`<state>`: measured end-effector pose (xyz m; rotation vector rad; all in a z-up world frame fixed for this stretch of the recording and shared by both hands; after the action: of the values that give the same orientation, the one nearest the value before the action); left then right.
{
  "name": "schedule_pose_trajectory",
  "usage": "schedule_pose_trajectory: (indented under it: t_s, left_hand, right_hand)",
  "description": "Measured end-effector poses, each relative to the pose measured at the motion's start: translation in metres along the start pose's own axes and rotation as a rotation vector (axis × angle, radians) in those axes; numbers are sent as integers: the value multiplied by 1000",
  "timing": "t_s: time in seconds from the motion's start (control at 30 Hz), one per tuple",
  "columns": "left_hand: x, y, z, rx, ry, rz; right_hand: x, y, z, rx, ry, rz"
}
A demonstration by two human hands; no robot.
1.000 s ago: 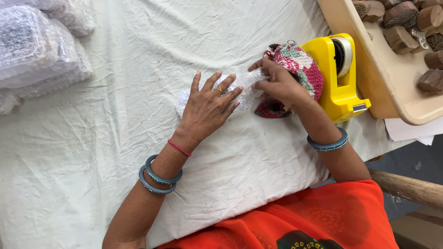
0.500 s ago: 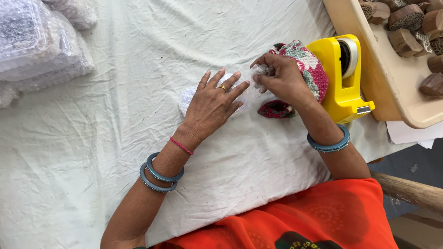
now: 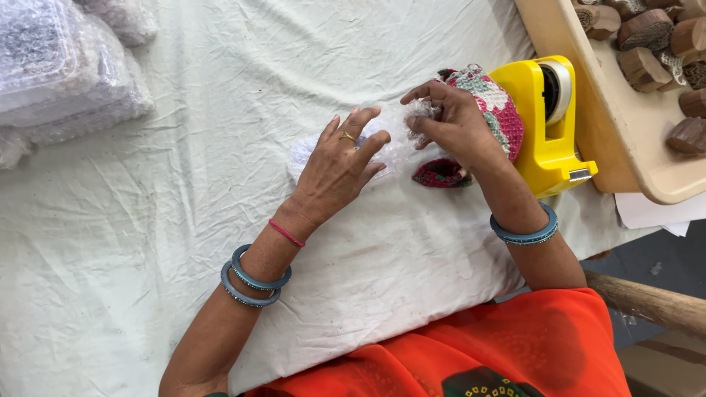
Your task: The person places a small decorative item into a clear plastic container, closes the lid, and wraps the container in bubble wrap. They then use a yellow tape dispenser to secure the bubble wrap with clear tape.
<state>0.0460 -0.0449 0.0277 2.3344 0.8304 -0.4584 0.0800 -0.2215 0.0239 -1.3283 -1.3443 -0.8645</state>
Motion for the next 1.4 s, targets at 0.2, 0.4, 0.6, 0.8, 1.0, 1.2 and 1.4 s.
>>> schedule_pose_trajectory:
  t_s: [0.2,0.4,0.6,0.8,1.0,1.2,1.4]
  left_hand:
    - [-5,-3,-2,-5,58,52]
    - [-7,-2,1,-2,56,110]
    - [-4,-1,6,39,26,80]
    - [-9,0,13,68,177,130]
    - [-12,-1,8,35,192,133]
    - [9,-3,4,16,-121,-107]
    - [17,-4,-14,-120,-318,-132]
  right_hand:
    - [-1,0,-5,-5,26,10]
    - [-17,-1,-11,-16,50,30]
    - [-21,0,-11,-15,45,35]
    - [-24,1,-3,3,98,7]
    - [0,-7,25,-9,-135,-44]
    - [14,-8,34,-26,-255,-92]
    - [30,-11,44,-54,-300,-136]
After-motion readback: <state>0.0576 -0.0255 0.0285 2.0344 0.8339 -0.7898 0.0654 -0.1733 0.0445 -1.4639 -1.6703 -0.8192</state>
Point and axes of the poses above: each hand's wrist, its own y-axis towards the middle knuckle, its own z-axis out of the palm, x = y × z, the point moved 8 cm from there along y, towards the middle knuckle, and after that the axes turned 2 degrees about z, right-handed, at the moved point
